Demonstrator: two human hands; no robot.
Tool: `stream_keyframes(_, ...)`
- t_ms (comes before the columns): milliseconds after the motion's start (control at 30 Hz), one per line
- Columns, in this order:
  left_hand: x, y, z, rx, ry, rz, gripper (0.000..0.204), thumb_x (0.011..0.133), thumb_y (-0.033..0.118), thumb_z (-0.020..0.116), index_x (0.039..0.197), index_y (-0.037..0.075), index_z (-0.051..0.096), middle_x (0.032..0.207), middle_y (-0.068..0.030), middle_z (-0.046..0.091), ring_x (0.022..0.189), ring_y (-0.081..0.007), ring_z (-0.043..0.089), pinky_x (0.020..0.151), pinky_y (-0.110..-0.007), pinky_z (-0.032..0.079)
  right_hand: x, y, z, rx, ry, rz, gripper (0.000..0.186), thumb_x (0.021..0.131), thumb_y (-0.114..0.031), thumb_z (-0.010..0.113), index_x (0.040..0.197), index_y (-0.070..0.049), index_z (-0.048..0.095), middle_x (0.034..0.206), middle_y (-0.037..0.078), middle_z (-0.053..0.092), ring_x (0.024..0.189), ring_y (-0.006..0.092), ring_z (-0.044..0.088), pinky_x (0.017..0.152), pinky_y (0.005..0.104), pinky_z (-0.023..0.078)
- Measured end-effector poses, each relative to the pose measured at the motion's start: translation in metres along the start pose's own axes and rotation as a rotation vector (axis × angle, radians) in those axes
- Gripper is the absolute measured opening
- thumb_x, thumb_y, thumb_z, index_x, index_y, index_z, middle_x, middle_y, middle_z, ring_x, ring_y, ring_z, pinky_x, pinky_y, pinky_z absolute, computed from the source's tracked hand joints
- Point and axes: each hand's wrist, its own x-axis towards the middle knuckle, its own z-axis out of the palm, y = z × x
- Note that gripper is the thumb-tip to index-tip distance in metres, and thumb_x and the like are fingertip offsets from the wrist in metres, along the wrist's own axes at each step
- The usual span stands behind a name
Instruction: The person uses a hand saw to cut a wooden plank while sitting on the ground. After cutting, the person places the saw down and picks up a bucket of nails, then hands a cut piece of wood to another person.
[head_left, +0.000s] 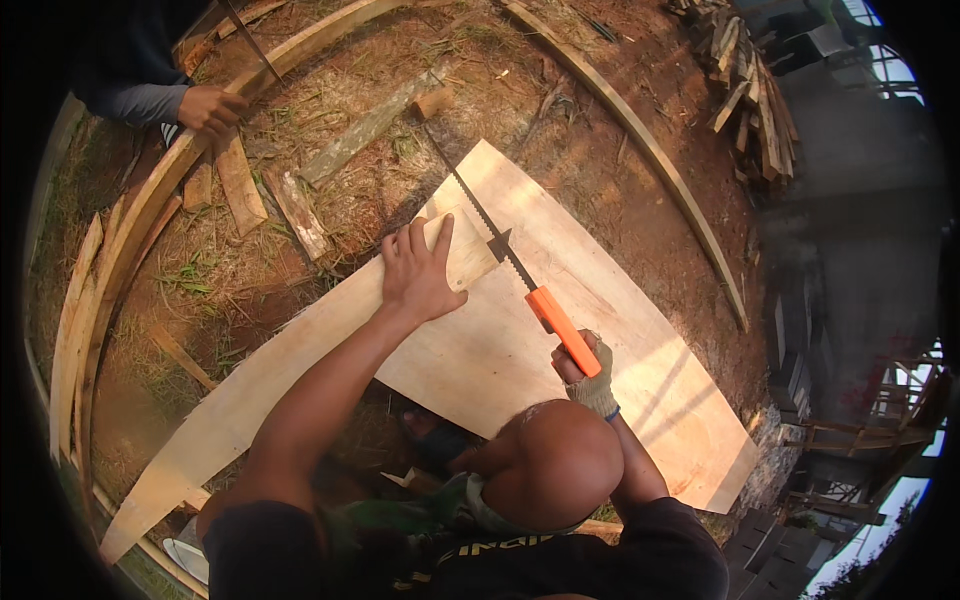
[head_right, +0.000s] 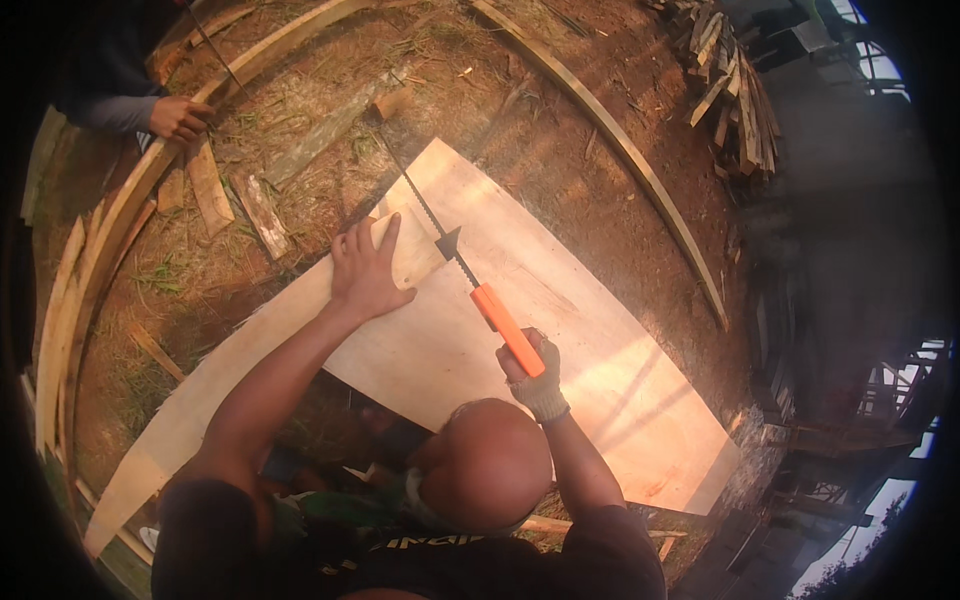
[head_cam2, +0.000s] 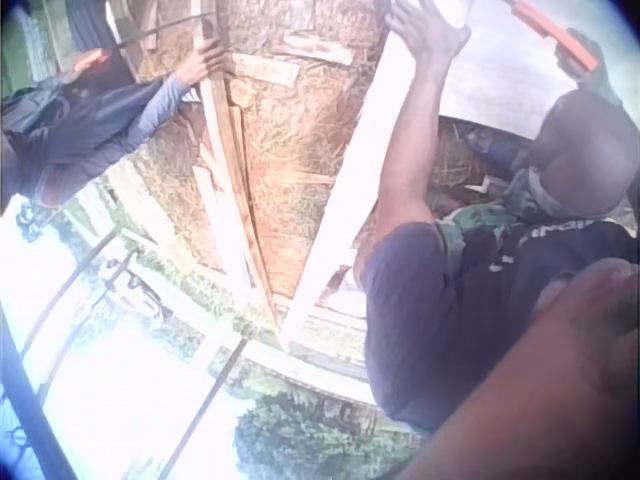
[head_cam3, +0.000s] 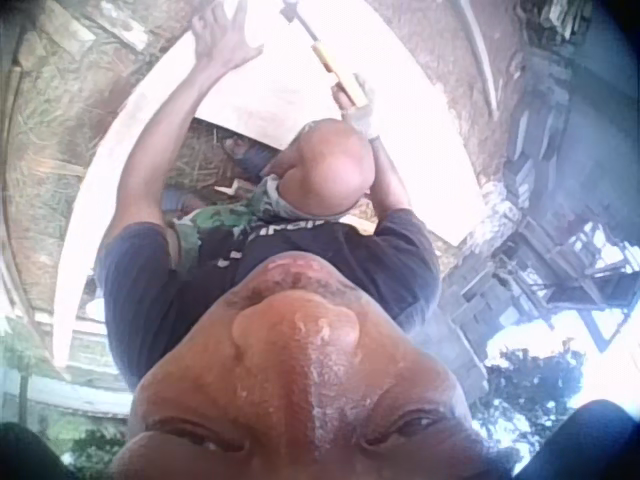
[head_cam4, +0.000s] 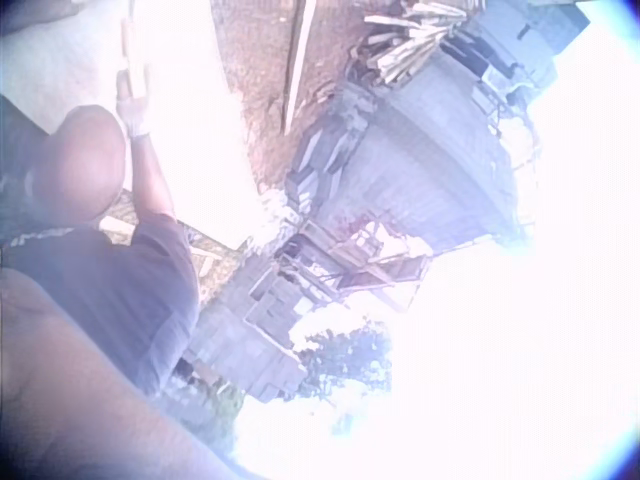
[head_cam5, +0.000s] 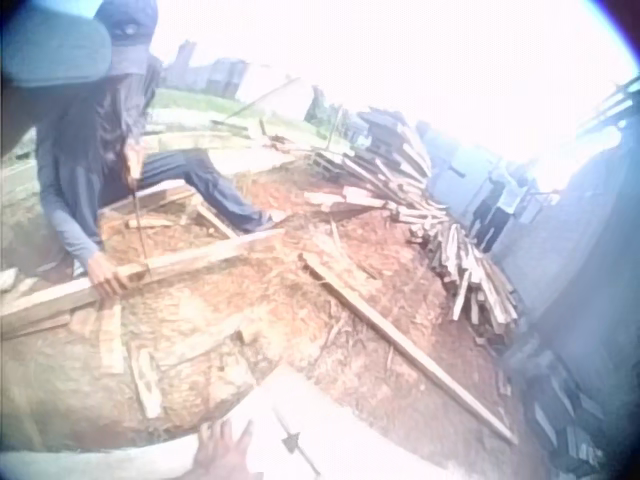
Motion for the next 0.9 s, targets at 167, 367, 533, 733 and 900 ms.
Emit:
stream_keyframes(167,-0.005,0.0,-0.002,0.032,0.044,-0.037,0.118,0.068,0.054,0.087,0.165,0.012,0.035,0.153,-0.0225,0.038,0.146,-0.0399,0.034,0.122,-0.057,0.021,0.013,0.019,0.012,0.033,-0.103,-0.102,0.013,0.086,-0.01,0.075,0.09,-0.001,0.066,0.07,0.005,0.064,0.059,0.0145,0.058,0.058,0.0327,0.048)
stream_keyframes(367,-0.002,0.005,0.003,0.081,0.064,-0.058,0.119,0.066,0.052,0.088,0.166,0.015,0.034,0.154,-0.0201,0.039,0.146,-0.0376,0.036,0.122,-0.055,0.023,0.009,0.04,0.008,0.107,-0.154,-0.073,0.011,0.083,-0.006,0.075,0.088,-0.001,0.067,0.068,0.009,0.062,0.056,0.0224,0.058,0.054,0.0357,0.046)
stream_keyframes(533,-0.002,0.005,0.004,0.101,0.085,-0.075,0.118,0.064,0.049,0.089,0.165,0.018,0.035,0.153,-0.0201,0.04,0.144,-0.0376,0.038,0.12,-0.055,0.026,-0.008,0.05,-0.02,-0.036,-0.187,-0.177,0.012,0.077,-0.006,0.075,0.085,-0.003,0.067,0.071,0.007,0.066,0.061,0.0211,0.063,0.06,0.0353,0.05)
stream_keyframes(733,-0.001,0.011,0.002,0.071,0.075,-0.064,0.116,0.062,0.041,0.09,0.163,0.02,0.036,0.154,-0.0191,0.04,0.145,-0.0386,0.037,0.121,-0.056,0.026,0.052,0.032,0.007,0.083,-0.255,-0.161,0.01,0.077,-0.007,0.073,0.085,-0.003,0.068,0.07,0.009,0.062,0.06,0.0261,0.061,0.059,0.039,0.048)
stream_keyframes(900,-0.005,0.002,0.007,0.095,0.13,-0.019,0.115,0.062,0.046,0.09,0.162,0.018,0.04,0.149,-0.0188,0.042,0.139,-0.0378,0.042,0.116,-0.055,0.029,0.041,0.047,0.003,-0.031,-0.267,-0.256,0.01,0.078,-0.006,0.072,0.086,-0.004,0.067,0.069,0.009,0.063,0.059,0.0258,0.062,0.058,0.0382,0.048)
